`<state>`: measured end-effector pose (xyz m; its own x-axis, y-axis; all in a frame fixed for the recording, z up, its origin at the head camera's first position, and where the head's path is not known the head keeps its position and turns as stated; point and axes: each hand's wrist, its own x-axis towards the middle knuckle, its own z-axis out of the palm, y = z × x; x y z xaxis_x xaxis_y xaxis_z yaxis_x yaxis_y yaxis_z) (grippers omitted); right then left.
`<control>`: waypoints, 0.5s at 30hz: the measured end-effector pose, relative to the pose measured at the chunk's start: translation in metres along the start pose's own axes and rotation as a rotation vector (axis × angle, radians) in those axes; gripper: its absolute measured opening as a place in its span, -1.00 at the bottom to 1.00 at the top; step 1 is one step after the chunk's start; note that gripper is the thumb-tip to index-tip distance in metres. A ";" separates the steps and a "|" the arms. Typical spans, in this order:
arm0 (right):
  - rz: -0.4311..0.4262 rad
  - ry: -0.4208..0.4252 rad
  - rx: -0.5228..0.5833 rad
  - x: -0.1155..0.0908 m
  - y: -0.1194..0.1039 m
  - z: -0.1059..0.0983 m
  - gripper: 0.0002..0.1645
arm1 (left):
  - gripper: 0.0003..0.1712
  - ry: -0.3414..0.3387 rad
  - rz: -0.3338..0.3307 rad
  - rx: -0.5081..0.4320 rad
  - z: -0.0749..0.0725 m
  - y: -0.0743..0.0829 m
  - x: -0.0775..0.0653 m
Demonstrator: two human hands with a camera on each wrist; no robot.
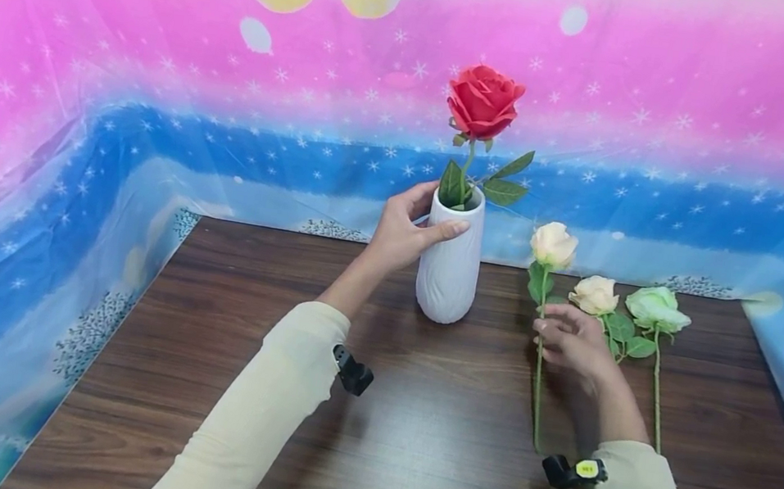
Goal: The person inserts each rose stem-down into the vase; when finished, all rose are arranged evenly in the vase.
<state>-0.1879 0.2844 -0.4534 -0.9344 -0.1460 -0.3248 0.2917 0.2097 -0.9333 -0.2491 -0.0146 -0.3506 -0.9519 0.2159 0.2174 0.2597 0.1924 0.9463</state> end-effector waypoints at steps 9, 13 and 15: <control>-0.078 0.023 0.191 -0.005 -0.014 0.002 -0.80 | -0.17 0.002 -0.001 -0.002 0.000 0.002 -0.001; -0.110 0.061 0.210 -0.007 -0.017 0.003 -0.85 | -0.17 0.004 -0.002 -0.005 0.000 0.002 -0.001; -0.128 0.084 0.226 -0.008 -0.018 0.004 -0.86 | -0.17 0.005 0.000 -0.008 0.000 0.002 -0.001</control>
<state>-0.1852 0.2782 -0.4343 -0.9777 -0.0744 -0.1965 0.1990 -0.0281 -0.9796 -0.2474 -0.0144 -0.3494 -0.9526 0.2112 0.2189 0.2588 0.1849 0.9481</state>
